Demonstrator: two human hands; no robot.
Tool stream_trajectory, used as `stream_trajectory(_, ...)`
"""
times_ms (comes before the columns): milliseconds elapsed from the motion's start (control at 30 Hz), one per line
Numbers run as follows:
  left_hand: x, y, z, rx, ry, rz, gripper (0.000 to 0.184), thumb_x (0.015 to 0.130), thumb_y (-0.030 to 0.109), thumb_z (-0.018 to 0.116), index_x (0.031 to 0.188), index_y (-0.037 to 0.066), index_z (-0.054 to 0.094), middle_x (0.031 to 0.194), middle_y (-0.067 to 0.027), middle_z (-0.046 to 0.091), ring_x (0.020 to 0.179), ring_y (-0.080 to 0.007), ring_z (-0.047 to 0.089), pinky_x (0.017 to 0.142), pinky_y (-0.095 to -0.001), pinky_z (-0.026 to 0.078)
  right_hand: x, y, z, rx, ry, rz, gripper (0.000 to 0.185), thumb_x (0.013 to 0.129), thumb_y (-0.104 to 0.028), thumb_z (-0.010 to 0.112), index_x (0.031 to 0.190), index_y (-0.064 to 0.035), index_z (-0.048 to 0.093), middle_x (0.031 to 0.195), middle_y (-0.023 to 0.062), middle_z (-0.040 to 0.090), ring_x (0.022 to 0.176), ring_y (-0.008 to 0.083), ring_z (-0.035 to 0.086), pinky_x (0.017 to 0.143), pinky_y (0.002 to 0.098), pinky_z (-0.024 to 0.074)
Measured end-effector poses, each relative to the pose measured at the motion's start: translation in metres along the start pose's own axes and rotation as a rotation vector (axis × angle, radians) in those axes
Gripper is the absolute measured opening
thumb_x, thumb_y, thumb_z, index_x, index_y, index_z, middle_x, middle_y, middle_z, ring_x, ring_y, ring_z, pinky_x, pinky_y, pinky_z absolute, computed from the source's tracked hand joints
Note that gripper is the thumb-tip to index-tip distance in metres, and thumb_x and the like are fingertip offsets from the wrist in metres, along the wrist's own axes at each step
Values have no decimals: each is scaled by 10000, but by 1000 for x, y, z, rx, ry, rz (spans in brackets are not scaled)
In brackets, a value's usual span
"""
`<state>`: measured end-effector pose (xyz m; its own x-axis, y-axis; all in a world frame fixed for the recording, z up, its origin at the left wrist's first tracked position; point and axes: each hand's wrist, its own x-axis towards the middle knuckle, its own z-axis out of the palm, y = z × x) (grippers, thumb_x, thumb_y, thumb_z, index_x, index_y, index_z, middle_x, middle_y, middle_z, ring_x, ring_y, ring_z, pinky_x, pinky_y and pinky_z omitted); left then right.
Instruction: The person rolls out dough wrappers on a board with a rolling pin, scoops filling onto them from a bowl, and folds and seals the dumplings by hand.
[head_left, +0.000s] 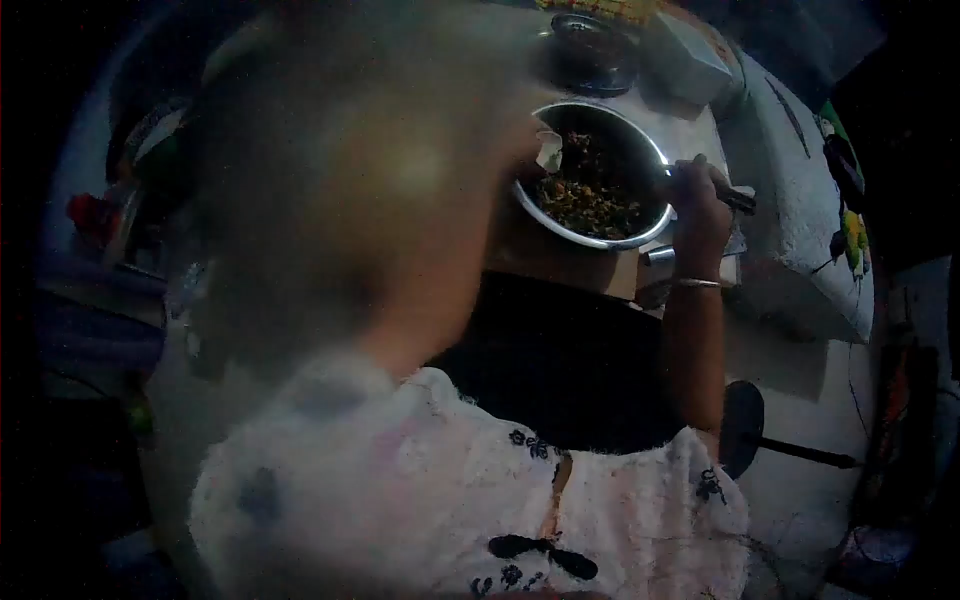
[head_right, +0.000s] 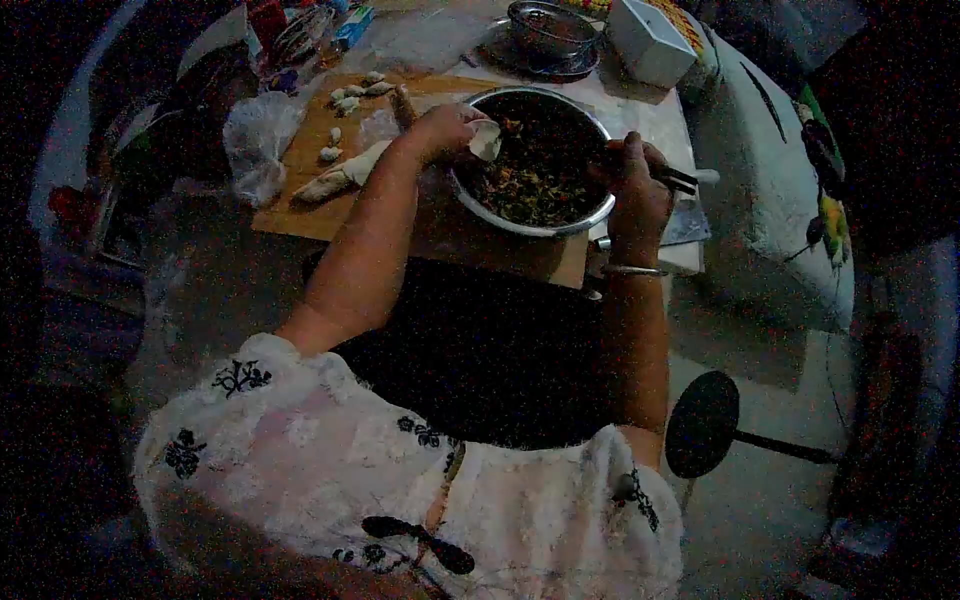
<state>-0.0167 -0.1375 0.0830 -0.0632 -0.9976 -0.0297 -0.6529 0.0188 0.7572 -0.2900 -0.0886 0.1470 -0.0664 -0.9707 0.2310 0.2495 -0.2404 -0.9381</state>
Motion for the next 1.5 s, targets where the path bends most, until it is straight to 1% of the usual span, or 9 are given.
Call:
stream_trajectory(67,8,-10,7,-425,-146,-37,382,758,96,571,1131,143,638,874,-32,667,687,-114,601,619,-297,497,-10,-4,3,-223,1,-173,267,907,-243,556,873,13,625,797,95,647,713,182,640,630,319,546)
stream_trajectory(333,25,-21,14,-308,-110,-180,368,768,79,554,1127,102,629,913,-52,663,691,-119,603,601,-305,507,-46,-11,40,-788,-217,-934,58,821,-75,631,818,-19,616,780,126,593,658,231,599,577,306,481)
stream_trajectory(500,26,-29,17,-552,-23,-170,356,780,82,548,1127,88,627,940,-42,662,742,-106,597,618,-293,499,-58,3,47,-740,-368,-953,139,751,-68,682,863,-30,609,798,142,589,696,281,609,581,342,499)
stream_trajectory(567,28,-29,12,-127,3,-57,349,797,79,543,1139,68,615,942,-26,657,756,-96,585,627,-262,484,-63,4,47,-768,-469,-984,169,739,-57,687,886,-31,609,808,147,593,706,283,615,594,336,510)
stream_trajectory(833,23,-37,6,-501,-195,-8,396,804,59,515,1194,91,584,910,-24,656,715,-83,578,598,-237,477,-67,-2,35,-718,-363,-998,95,801,-57,644,894,-43,631,812,121,610,713,235,618,621,317,511)
stream_trajectory(1233,2,-11,-9,-560,-236,-82,362,802,64,477,1142,69,603,986,-58,634,720,-143,618,629,-309,540,7,24,-13,-660,-144,-262,220,909,-143,538,835,52,609,691,47,605,614,118,533,636,247,438)
stream_trajectory(1367,-8,0,-13,-445,-160,-83,365,805,68,454,1131,89,618,984,-60,638,707,-148,624,624,-321,541,41,60,-36,-1436,-339,-1212,242,910,-217,548,993,8,580,792,67,616,658,133,568,657,264,483)
stream_trajectory(1433,-5,-1,-14,-322,-159,-43,381,803,61,453,1146,108,612,972,-62,642,703,-147,626,613,-316,540,9,30,1,-569,-190,59,270,880,-257,591,973,-4,594,829,85,628,725,154,604,621,300,528)
stream_trajectory(1500,-1,-8,-12,-424,-151,-49,413,801,43,438,1169,131,602,918,-54,652,680,-128,621,589,-302,531,7,27,12,-299,-136,179,314,850,-290,625,970,-1,600,844,94,638,724,180,622,587,321,550)
